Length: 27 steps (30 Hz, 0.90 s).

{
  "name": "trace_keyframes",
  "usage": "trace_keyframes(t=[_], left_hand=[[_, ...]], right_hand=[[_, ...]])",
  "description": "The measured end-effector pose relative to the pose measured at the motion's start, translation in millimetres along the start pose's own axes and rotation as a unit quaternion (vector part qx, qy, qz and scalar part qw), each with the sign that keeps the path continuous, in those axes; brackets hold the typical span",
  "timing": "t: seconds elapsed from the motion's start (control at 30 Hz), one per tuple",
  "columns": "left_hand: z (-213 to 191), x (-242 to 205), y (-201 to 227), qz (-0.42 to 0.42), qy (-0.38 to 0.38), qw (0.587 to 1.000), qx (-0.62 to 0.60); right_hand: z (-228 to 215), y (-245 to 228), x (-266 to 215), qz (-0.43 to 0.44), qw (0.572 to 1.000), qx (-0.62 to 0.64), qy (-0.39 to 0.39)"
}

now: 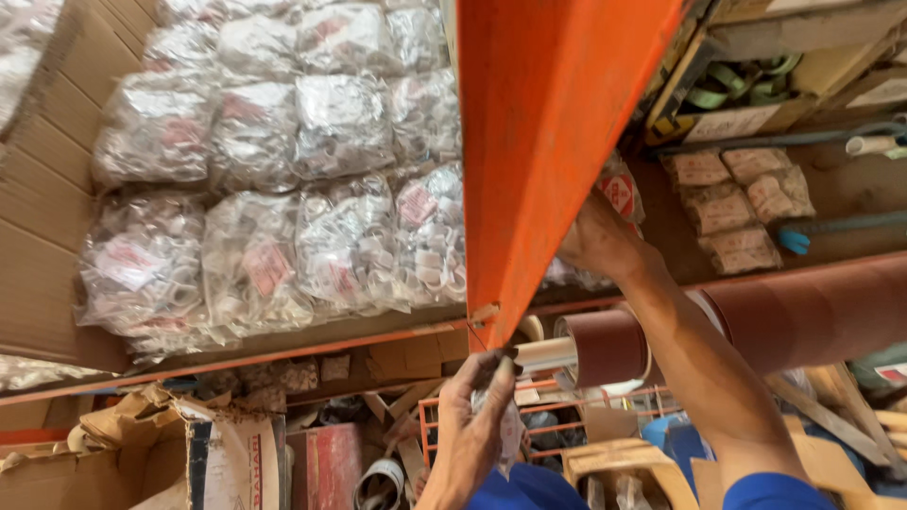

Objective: The person sorts small bagged hardware components by taking them from a cardboard box and placing them onto shelves among other similar items.

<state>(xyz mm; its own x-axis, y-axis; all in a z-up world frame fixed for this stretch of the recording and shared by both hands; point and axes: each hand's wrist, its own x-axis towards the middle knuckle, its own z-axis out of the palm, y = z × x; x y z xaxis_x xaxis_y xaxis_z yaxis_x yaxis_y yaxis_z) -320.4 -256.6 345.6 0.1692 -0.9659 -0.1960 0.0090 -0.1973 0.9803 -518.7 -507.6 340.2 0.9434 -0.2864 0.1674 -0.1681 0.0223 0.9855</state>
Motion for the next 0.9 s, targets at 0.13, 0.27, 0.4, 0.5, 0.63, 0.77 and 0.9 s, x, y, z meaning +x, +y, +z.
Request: trace_keyframes(t=[0.13, 0.27, 0.4, 0.5, 0.63, 0.77, 0.9], left_hand=[[14, -1, -4, 0.051, -0.089, 0.969, -0.226], [26, -1, -2, -0.008, -0.105, 0.900, -0.424], [39, -8, -2, -0.013, -0.078, 0.895, -0.438], [50, -13, -2, 0.014, -0.084, 0.866, -0.493], [55, -10, 1, 0.025, -0.161, 0.873, -0.459], [59, -10, -11, -0.040, -0.225, 0.899, -0.373], [59, -6, -10, -0.074, -0.185, 0.934, -0.295]], right_hand=[[-22, 15, 8, 0.265, 0.672, 0.692, -0.010], [-116, 57, -22, 0.361, 0.573, 0.720, 0.151], [-201, -3, -84, 0.328, 0.492, 0.777, 0.216], [-228, -18, -82, 0.319, 0.575, 0.718, 0.229], [-231, -19, -94, 0.397, 0.571, 0.685, 0.219], [-232, -25, -112, 0.443, 0.644, 0.592, 0.193], [-237, -29, -116, 0.434, 0.615, 0.633, 0.183]])
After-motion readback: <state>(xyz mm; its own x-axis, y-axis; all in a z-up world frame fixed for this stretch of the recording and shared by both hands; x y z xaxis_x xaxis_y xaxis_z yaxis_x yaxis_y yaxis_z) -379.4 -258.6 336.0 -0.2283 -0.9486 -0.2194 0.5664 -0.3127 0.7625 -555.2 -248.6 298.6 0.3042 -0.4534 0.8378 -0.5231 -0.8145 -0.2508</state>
